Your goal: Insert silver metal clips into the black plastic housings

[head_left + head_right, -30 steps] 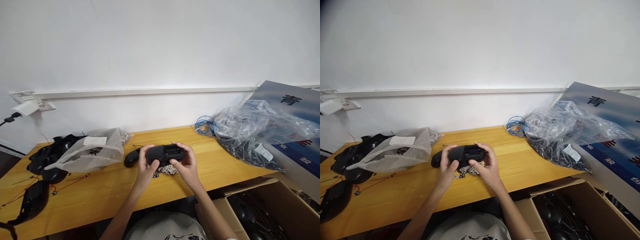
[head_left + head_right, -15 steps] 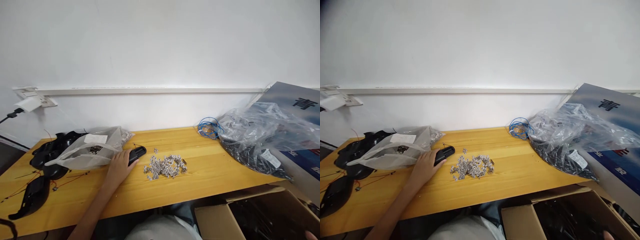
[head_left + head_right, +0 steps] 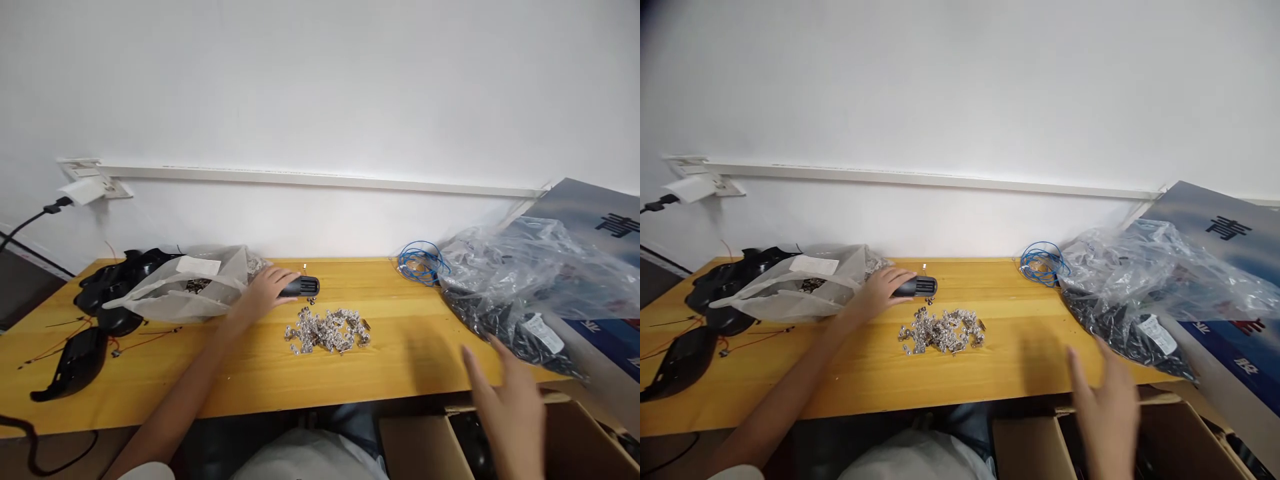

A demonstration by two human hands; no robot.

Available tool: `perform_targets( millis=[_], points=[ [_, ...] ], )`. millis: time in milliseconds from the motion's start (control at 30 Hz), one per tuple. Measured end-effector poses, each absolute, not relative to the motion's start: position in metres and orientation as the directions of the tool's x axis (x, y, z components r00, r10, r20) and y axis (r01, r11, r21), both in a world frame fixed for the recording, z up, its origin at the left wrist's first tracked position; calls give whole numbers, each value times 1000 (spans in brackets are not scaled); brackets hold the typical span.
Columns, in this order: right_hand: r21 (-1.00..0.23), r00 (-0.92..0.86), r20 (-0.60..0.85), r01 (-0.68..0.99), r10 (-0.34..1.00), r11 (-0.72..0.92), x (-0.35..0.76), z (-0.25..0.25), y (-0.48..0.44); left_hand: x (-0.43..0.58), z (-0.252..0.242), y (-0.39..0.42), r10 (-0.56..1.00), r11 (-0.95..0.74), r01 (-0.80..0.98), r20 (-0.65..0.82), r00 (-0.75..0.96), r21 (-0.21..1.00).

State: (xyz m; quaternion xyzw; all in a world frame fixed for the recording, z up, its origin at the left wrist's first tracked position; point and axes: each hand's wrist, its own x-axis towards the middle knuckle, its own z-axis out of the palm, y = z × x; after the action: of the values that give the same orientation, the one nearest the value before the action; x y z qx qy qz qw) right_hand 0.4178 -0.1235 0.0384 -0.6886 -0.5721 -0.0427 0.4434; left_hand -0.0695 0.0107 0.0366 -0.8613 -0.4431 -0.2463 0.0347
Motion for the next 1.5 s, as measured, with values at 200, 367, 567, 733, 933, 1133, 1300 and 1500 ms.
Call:
perform_targets(
  millis=[200,367,567,733,933,1133,1300,1500],
  points=[
    [-692,-336,404,496,851,525,246,74,4,-51,54,20,683,-685,702,510,523,196],
    [-861,-520,228,287,823,419,196,67,62,-45,41,14,700,-611,621,701,134,491],
    [-947,-188,274,119,943,299,160,46,52,-4,17,5,902,-240,207,297,-312,948],
    [-825,-343,342,337,875,454,152,42,57,5,18,18,918,-168,89,188,-350,982],
    [-810,-574,142,401,806,428,203,26,88,-21,11,44,928,-100,-70,68,-366,992],
    [-857,-706,113,287,699,428,217,6,88,-27,-3,46,978,-5,-188,-34,-205,982],
    [-795,-720,231,249,654,554,201,8,84,-38,-9,42,998,59,-351,-58,14,934],
    [-736,-733,280,250,619,629,192,4,83,-40,-11,42,994,76,-359,-44,98,930]
  ],
)
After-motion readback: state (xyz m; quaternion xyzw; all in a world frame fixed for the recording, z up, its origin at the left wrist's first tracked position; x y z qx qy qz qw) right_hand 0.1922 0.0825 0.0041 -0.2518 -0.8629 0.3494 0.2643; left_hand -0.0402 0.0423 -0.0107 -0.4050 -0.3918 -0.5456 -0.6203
